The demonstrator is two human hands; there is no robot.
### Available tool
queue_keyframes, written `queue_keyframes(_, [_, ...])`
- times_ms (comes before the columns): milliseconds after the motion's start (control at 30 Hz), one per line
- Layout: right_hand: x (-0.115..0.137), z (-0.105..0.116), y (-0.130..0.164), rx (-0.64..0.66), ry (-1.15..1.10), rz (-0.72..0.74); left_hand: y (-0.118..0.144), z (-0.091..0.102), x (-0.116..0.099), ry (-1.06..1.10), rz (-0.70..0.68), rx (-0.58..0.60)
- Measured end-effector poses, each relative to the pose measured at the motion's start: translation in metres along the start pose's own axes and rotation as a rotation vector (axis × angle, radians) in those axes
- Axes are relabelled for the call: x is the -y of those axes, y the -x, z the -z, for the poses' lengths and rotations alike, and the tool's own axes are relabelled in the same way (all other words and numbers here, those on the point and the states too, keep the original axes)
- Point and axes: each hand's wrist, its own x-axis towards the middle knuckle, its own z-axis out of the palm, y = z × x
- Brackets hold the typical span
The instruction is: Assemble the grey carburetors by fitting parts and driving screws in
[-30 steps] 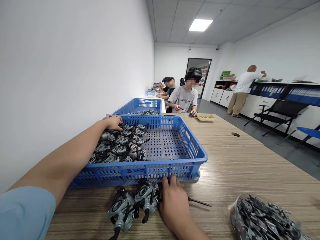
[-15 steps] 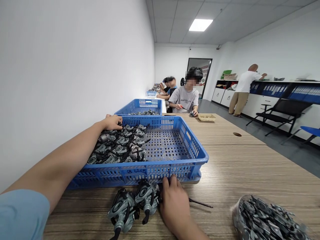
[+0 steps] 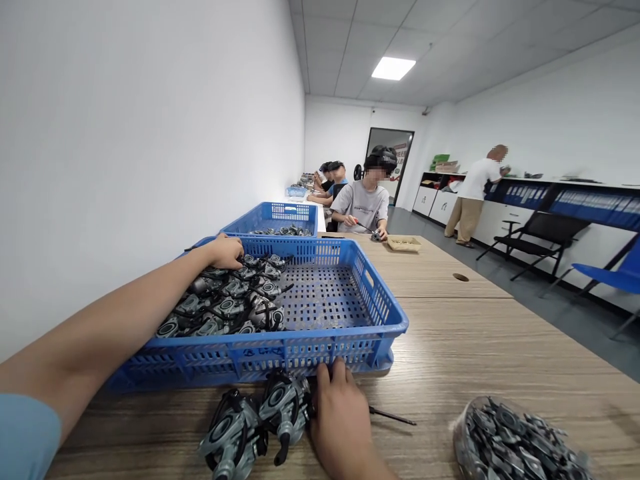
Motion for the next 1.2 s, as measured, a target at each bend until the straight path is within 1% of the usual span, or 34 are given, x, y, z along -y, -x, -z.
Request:
queue_keyframes(267, [0.0, 0.001, 0.0, 0.008, -0.005, 0.001, 0.007, 0.013, 0.0, 0.002, 0.03, -0.086])
queue_keyframes(500, [0.003, 0.005, 0.0, 0.023, -0.004, -0.001, 0.016, 0.018, 0.002, 0.029, 0.154, -0.162])
queue_keyframes(633, [0.002, 0.003, 0.0, 0.016, -0.019, -0.001, 0.026, 0.031, -0.002, 0.096, 0.164, -0.248])
queue_keyframes(733, [0.002, 0.002, 0.0, 0.021, -0.02, 0.002, 0.03, 0.044, -0.009, 0.166, 0.191, -0.347])
queue_keyframes(800, [0.002, 0.003, 0.0, 0.018, -0.02, 0.001, 0.029, 0.049, -0.018, 0.221, 0.227, -0.41])
queue_keyframes(900, [0.002, 0.004, 0.0, 0.014, -0.027, 0.003, 0.023, 0.05, -0.036, 0.303, 0.26, -0.483])
queue_keyframes(967, [0.002, 0.004, 0.0, 0.012, -0.03, 0.004, 0.02, 0.048, -0.049, 0.342, 0.263, -0.52])
queue_keyframes(1033, [0.002, 0.004, -0.001, 0.013, -0.031, 0.004, 0.018, 0.047, -0.057, 0.363, 0.255, -0.557])
queue_keyframes(1100, [0.003, 0.003, -0.001, 0.02, -0.032, 0.003, 0.02, 0.047, -0.059, 0.378, 0.253, -0.593])
queue_keyframes(1200, [0.004, 0.002, -0.002, 0.026, -0.036, -0.001, 0.028, 0.052, -0.054, 0.405, 0.275, -0.65])
